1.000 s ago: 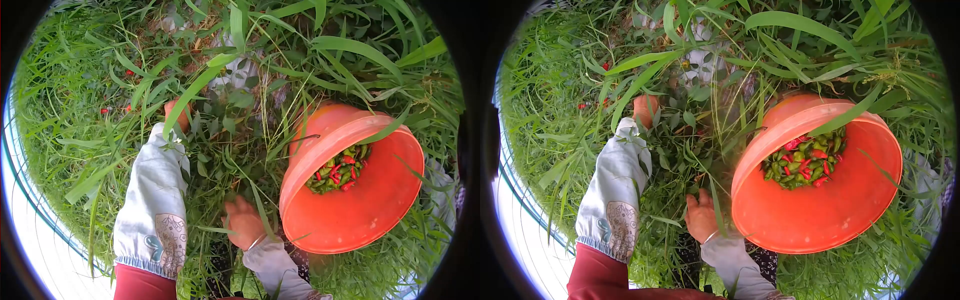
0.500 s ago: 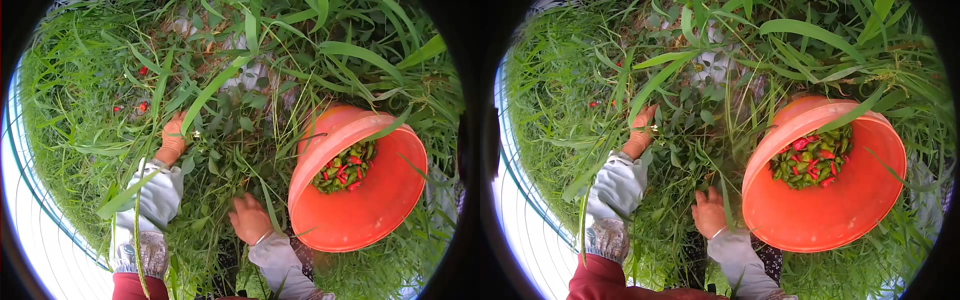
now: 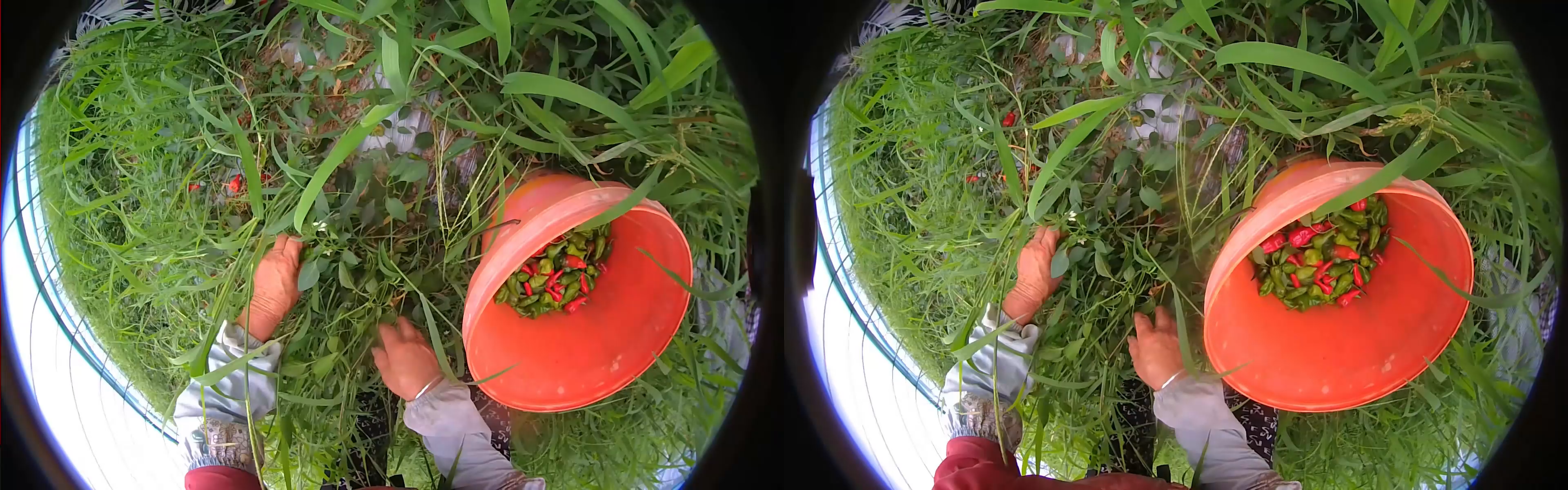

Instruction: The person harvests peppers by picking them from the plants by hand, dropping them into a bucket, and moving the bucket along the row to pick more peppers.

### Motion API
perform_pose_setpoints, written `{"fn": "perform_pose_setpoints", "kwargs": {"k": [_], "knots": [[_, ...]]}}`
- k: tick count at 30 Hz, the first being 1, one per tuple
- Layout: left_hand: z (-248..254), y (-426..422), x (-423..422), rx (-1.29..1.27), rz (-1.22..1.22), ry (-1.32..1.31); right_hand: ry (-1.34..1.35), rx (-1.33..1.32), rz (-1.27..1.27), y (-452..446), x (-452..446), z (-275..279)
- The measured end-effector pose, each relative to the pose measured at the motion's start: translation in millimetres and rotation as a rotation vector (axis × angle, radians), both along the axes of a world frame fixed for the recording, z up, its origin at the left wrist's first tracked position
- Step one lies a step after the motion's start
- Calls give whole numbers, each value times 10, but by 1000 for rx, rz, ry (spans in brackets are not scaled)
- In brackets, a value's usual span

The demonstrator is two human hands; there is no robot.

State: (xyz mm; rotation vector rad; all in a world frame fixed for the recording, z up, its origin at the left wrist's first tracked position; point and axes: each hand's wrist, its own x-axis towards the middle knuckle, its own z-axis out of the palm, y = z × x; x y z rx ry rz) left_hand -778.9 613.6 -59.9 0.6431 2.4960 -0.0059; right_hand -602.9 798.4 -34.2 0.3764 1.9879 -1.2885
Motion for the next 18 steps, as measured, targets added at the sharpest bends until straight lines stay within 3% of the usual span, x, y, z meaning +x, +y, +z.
{"fn": "perform_pose_setpoints", "kwargs": {"k": [3,5,7,11,14,15,16,17,18], "knots": [[189,160,128,-17,52,-86,-8,-15,-12,12,-30,4],[185,145,154,41,-13,-3,-28,-3,9,-2,-37,10],[237,196,174,203,276,-130,-18,0,3,-1,-43,15],[354,444,354,304,479,-334,-29,-5,14,-17,-49,-13],[124,314,63,633,1012,-393,-21,-14,3,-8,-44,-5],[-106,73,-66,679,1016,-387,-25,-17,1,-2,-47,8],[-278,-58,-192,527,938,-307,-24,-23,-11,15,-65,28],[-441,-12,-278,558,715,-125,-22,-28,-23,25,-71,38],[-501,50,-390,397,491,-68,-24,-25,-27,22,-60,34]]}}
